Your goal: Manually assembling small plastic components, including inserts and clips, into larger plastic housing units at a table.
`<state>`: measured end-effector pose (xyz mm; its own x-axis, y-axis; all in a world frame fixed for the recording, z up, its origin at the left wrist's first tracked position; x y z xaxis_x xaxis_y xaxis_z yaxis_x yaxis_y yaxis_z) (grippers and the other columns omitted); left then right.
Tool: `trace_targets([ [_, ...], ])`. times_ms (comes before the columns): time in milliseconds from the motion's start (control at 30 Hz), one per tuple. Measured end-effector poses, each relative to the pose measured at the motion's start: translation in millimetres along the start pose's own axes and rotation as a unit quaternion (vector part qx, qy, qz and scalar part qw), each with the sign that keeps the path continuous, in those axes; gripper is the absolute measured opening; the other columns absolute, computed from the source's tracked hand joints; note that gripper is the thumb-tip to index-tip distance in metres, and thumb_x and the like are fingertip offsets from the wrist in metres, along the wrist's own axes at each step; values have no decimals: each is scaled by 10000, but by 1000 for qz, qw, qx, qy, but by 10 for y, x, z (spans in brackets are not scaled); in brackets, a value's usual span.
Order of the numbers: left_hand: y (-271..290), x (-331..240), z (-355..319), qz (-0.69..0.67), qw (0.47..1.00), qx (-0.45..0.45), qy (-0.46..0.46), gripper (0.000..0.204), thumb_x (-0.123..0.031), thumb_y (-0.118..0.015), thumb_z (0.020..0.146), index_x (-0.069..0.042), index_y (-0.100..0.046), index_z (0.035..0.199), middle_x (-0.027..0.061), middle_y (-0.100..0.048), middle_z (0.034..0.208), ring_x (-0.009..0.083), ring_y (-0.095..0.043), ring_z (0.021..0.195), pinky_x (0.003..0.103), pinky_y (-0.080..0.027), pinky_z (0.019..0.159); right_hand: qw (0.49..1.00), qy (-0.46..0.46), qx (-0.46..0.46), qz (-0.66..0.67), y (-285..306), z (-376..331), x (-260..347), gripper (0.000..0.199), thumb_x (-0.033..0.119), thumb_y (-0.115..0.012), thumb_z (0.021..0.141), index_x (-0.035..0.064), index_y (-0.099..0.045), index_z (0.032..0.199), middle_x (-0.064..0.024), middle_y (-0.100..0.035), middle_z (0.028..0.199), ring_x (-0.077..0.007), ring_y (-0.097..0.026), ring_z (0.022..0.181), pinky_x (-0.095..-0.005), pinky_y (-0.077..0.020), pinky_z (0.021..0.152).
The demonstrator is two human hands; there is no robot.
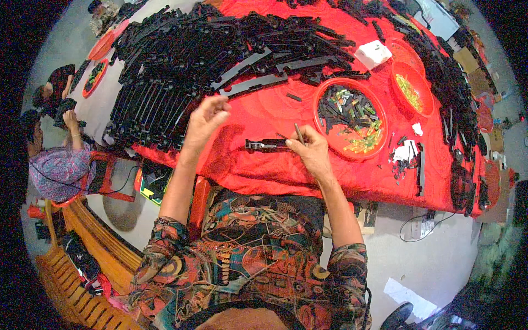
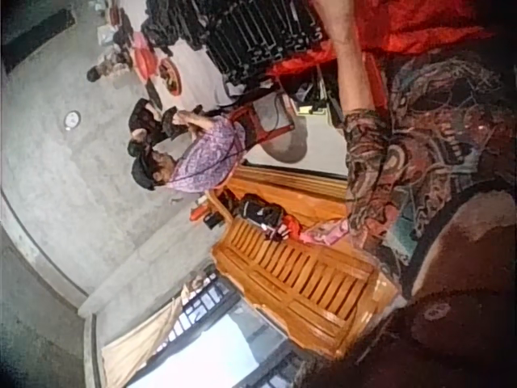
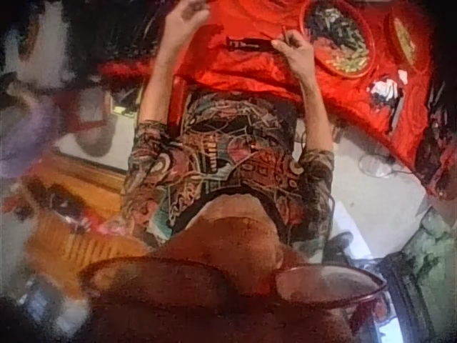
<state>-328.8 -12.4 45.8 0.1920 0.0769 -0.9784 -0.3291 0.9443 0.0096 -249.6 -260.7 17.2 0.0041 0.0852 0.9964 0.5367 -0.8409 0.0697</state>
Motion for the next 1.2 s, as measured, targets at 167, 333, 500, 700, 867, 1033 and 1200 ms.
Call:
trace_targets([
  [167,-447,226,-432,-46,985,101,135,175,-43,-564,836,-10,-579,1007,-9,-588,810,55,-545,744,214,-463,675,997,-21,25,67,-158,-240,18,130,85,-661,756,44,-560,827,54,-496,709,-31,-423,632,-201,-354,567],
  [333,-682,281,-626,-74,969,177,154,146,-162,-594,844,-18,-582,867,-16,-563,721,51,-511,625,209,-435,562,995,-1,93,23,-289,-415,91,145,79,-670,762,41,-555,842,46,-507,738,-20,-418,623,-174,-344,544],
  [500,-740,309,-727,-110,948,221,200,136,-159,-611,831,-47,-577,761,-28,-546,656,41,-491,583,201,-409,525,996,55,71,0,-340,-459,162,166,68,-670,759,30,-560,878,37,-514,772,-27,-438,670,-178,-372,588],
  [700,-759,285,-750,-111,960,188,172,128,-136,-617,817,-56,-571,729,-33,-543,636,38,-469,537,195,-387,493,996,-52,13,66,-337,-491,-83,118,62,-659,765,31,-565,830,40,-505,711,-48,-463,661,-195,-381,590],
  [867,-792,396,-789,-100,952,208,198,133,-175,-612,830,-46,-616,797,-18,-577,692,49,-509,605,199,-408,544,991,-76,4,109,-295,-558,-113,132,109,-686,763,63,-562,774,63,-467,661,-25,-384,600,-185,-313,528],
  [1033,-850,360,-769,-114,955,200,185,173,-187,-578,855,-30,-609,791,-3,-580,682,54,-508,601,205,-417,542,993,-75,-16,91,-238,-571,-156,155,152,-690,762,77,-556,769,72,-451,568,-9,-345,431,-182,-226,381],
  [1200,-852,379,-811,-55,971,189,134,145,-137,-580,840,-15,-597,764,-25,-547,652,41,-474,593,208,-388,516,996,-66,-25,63,-219,-616,-249,146,138,-683,768,76,-553,743,77,-449,609,-12,-359,517,-178,-260,462],
])
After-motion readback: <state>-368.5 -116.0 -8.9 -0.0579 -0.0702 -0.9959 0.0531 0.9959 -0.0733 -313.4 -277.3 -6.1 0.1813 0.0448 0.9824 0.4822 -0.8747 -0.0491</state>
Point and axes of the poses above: each hand's wrist, its own z-axis towards the middle knuckle, its own y-axis out of the back of the hand, x = y × z, the point moved 4 cm from there along z, towards the middle knuckle
